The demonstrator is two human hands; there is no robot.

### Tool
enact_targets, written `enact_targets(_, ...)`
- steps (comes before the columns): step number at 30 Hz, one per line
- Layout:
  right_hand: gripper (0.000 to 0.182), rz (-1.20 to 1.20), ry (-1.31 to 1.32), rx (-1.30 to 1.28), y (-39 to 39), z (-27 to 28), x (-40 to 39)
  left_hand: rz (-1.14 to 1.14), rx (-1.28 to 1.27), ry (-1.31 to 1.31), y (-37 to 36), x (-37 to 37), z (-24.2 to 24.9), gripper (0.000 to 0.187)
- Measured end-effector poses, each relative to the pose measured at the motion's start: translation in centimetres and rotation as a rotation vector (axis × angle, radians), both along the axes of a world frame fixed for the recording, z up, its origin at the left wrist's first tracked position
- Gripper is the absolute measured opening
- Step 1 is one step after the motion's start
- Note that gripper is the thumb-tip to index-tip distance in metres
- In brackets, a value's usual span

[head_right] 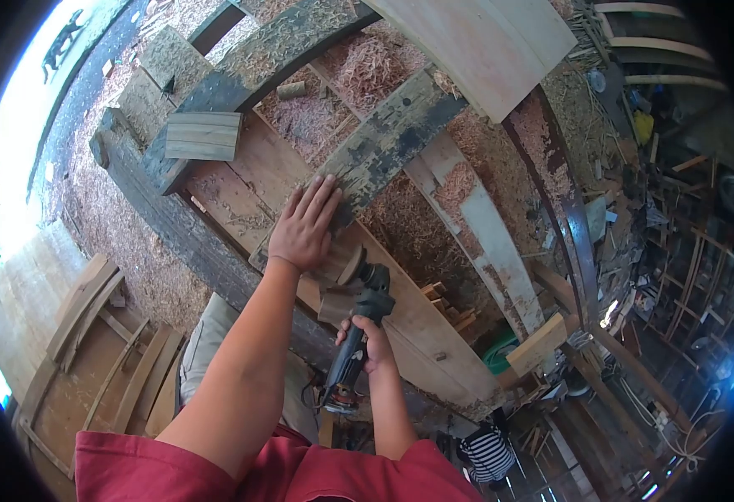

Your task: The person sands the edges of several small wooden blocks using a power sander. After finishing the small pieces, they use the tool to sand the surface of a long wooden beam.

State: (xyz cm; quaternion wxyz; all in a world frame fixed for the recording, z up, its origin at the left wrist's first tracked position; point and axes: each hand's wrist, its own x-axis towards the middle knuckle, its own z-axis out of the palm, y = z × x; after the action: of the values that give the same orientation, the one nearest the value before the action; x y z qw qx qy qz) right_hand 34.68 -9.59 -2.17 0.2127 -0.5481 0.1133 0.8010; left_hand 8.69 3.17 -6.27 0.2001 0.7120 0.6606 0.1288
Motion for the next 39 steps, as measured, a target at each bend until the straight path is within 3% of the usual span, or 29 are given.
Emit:
enact_targets(30, 0.037, 0.066, 0.006, -0.084, -4.7, 1.0, -0.1, -0.019, -0.022, 0.034, -0.1, -0.1, -0.3, 0.087)
enact_targets(39, 0.036, 0.034, -0.049, -0.011, -1.7, 0.8, -0.2, -0.03, -0.015, 0.063, -0.1, -0.1, -0.2, 0.081)
